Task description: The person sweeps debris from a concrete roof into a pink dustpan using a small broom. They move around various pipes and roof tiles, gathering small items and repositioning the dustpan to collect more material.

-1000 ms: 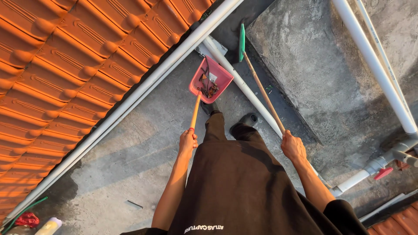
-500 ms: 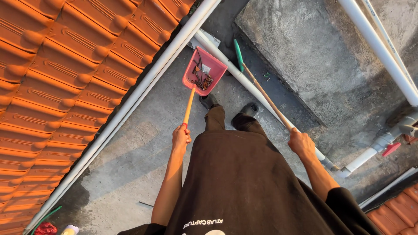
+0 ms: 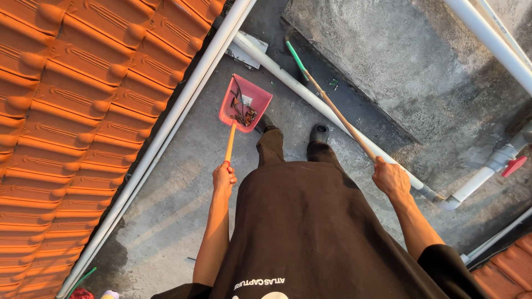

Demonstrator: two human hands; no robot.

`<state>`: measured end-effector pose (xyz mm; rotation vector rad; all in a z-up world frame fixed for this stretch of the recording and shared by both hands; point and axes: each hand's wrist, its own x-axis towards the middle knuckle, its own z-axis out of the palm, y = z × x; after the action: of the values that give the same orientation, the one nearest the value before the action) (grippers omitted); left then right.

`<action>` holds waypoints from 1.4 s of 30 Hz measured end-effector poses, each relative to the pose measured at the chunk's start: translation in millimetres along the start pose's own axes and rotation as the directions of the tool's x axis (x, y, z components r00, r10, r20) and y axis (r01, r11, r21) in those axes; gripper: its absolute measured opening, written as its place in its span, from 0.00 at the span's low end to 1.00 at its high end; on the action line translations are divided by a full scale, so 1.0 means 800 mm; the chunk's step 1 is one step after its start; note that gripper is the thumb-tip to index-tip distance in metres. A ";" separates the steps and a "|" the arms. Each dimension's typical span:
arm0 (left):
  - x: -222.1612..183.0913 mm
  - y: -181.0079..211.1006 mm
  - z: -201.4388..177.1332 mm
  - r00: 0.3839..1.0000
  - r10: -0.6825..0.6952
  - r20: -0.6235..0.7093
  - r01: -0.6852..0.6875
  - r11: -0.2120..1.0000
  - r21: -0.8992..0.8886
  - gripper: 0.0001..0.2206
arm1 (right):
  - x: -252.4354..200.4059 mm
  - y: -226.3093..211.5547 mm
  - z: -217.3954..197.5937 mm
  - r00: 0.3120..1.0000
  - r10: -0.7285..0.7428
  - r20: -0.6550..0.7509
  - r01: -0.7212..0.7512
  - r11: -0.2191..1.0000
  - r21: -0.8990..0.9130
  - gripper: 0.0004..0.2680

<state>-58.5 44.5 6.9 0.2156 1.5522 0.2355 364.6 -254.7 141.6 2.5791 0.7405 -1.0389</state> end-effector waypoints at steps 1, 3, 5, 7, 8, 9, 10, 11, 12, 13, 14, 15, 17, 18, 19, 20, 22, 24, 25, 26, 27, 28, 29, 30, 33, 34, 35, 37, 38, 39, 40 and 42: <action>-0.003 -0.008 -0.001 1.000 0.002 -0.002 -0.002 1.000 0.008 0.06 | -0.001 -0.003 -0.012 1.000 0.002 0.003 -0.002 1.000 0.008 0.12; -0.010 -0.030 0.001 1.000 0.005 -0.030 -0.006 0.999 -0.038 0.06 | -0.002 -0.003 -0.038 0.999 -0.044 0.006 0.043 0.998 0.035 0.11; -0.020 -0.061 0.001 0.999 0.024 -0.026 -0.025 0.998 -0.051 0.07 | 0.015 0.010 -0.033 0.996 -0.088 0.002 0.088 0.995 0.050 0.11; -0.030 -0.088 0.013 0.998 0.053 -0.021 -0.054 0.997 -0.063 0.08 | 0.047 0.024 -0.021 0.991 -0.136 -0.009 0.136 0.988 0.072 0.11; -0.035 -0.101 0.024 0.999 0.048 -0.022 -0.050 0.995 -0.090 0.07 | 0.071 0.031 -0.010 0.980 -0.186 -0.076 0.192 0.978 0.083 0.11; -0.045 -0.120 0.025 0.999 0.026 -0.026 -0.029 0.994 -0.102 0.07 | 0.080 0.041 0.012 0.968 -0.217 -0.128 0.230 0.968 0.097 0.11; -0.046 -0.131 0.020 0.999 0.023 -0.030 -0.026 0.996 -0.080 0.07 | 0.093 0.049 0.032 0.972 -0.204 -0.119 0.218 0.969 0.115 0.11; -0.046 -0.148 0.024 0.999 0.049 -0.011 -0.050 0.994 -0.099 0.07 | 0.112 0.063 0.046 0.962 -0.231 -0.146 0.244 0.967 0.077 0.11; -0.047 -0.164 0.027 0.997 0.074 0.008 -0.073 0.990 -0.118 0.08 | 0.130 0.076 0.059 0.951 -0.258 -0.172 0.268 0.963 0.037 0.11; -0.063 -0.180 0.035 0.998 0.064 0.003 -0.063 0.993 -0.100 0.08 | 0.129 0.107 0.074 0.956 -0.245 -0.159 0.256 0.965 0.050 0.11; -0.080 -0.195 0.042 0.998 0.057 0.000 -0.057 0.991 -0.120 0.08 | 0.127 0.135 0.090 0.955 -0.244 -0.169 0.253 0.967 0.039 0.12; -0.091 -0.201 0.054 0.998 0.063 0.003 -0.062 0.987 -0.148 0.08 | 0.135 0.157 0.096 0.949 -0.249 -0.192 0.259 0.966 0.025 0.13; -0.096 -0.228 0.050 0.999 0.035 0.001 -0.035 0.986 -0.163 0.08 | 0.098 0.216 0.099 0.968 -0.197 -0.153 0.207 0.977 0.049 0.14; -0.097 -0.240 0.048 1.000 0.006 0.000 -0.006 0.982 -0.188 0.08 | 0.082 0.243 0.098 0.982 -0.150 -0.112 0.158 0.985 0.062 0.14; -0.104 -0.246 0.049 1.000 0.010 0.002 -0.010 0.983 -0.186 0.08 | 0.071 0.272 0.103 0.982 -0.151 -0.115 0.159 0.985 0.066 0.14; -0.109 -0.251 0.049 1.000 0.010 0.011 -0.008 0.983 -0.182 0.08 | 0.061 0.299 0.109 0.993 -0.113 -0.038 0.115 0.991 0.062 0.12; -0.112 -0.262 0.047 1.000 0.005 0.027 -0.001 0.986 -0.165 0.09 | 0.021 0.345 0.123 0.997 -0.059 0.040 0.057 0.996 0.062 0.12; -0.110 -0.273 0.043 1.000 -0.006 0.023 0.009 0.993 -0.121 0.09 | -0.030 0.380 0.133 0.998 -0.060 -0.023 0.062 0.993 0.102 0.11; -0.109 -0.278 0.043 1.000 -0.007 0.028 0.010 0.993 -0.115 0.09 | -0.057 0.388 0.145 0.998 -0.054 -0.025 0.057 0.993 0.105 0.11; -0.108 -0.283 0.041 0.999 -0.014 0.038 0.017 0.996 -0.086 0.09 | -0.084 0.395 0.158 0.998 -0.032 -0.048 0.038 0.989 0.140 0.13; -0.104 -0.287 0.043 0.998 -0.019 0.054 0.022 0.998 -0.060 0.09 | -0.108 0.401 0.168 0.997 -0.009 -0.077 0.023 0.985 0.173 0.15; -0.110 -0.289 0.050 0.998 -0.016 0.062 0.020 0.998 -0.057 0.09 | -0.127 0.399 0.178 0.996 -0.004 -0.084 0.019 0.984 0.175 0.15; -0.116 -0.292 0.055 0.999 -0.015 0.044 0.016 0.999 -0.029 0.09 | -0.150 0.397 0.190 0.996 0.054 -0.065 -0.039 0.976 0.215 0.14; -0.121 -0.295 0.059 1.000 -0.013 0.025 0.013 1.000 -0.001 0.09 | -0.173 0.394 0.203 0.993 0.111 -0.043 -0.097 0.963 0.253 0.14; -0.099 -0.314 0.045 0.997 0.016 0.078 -0.019 0.999 0.039 0.08 | -0.214 0.381 0.233 0.987 0.118 -0.111 -0.091 0.970 0.226 0.13; -0.101 -0.321 0.035 0.997 0.004 0.079 -0.007 0.999 0.041 0.08 | -0.229 0.375 0.255 0.986 0.126 -0.106 -0.100 0.971 0.219 0.13; -0.096 -0.327 0.035 0.999 -0.010 0.051 0.008 0.999 0.040 0.08 | -0.227 0.372 0.269 0.980 0.147 -0.133 -0.118 0.972 0.205 0.12; -0.094 -0.345 0.020 0.999 -0.030 0.014 0.030 0.999 0.012 0.08 | -0.225 0.358 0.291 0.976 0.147 -0.160 -0.120 0.978 0.169 0.11; -0.096 -0.359 0.007 0.999 -0.006 0.051 0.004 1.000 0.023 0.07 | -0.224 0.348 0.299 0.976 0.164 -0.146 -0.142 0.978 0.153 0.11; -0.084 -0.357 0.008 0.993 0.039 0.108 -0.043 0.998 0.037 0.07 | -0.208 0.332 0.307 0.970 0.187 -0.155 -0.164 0.975 0.152 0.10; -0.078 -0.357 0.009 0.991 0.055 0.118 -0.057 0.998 0.015 0.07 | -0.178 0.320 0.311 0.969 0.173 -0.178 -0.147 0.978 0.146 0.10; -0.087 -0.374 -0.014 0.995 0.052 0.081 -0.052 0.999 0.007 0.07 | -0.148 0.302 0.325 0.969 0.225 0.107 -0.248 0.901 0.356 0.10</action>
<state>-65.7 -261.9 -11.4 0.2698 1.4686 0.2578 276.3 -607.7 52.7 2.8337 0.2172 -1.2717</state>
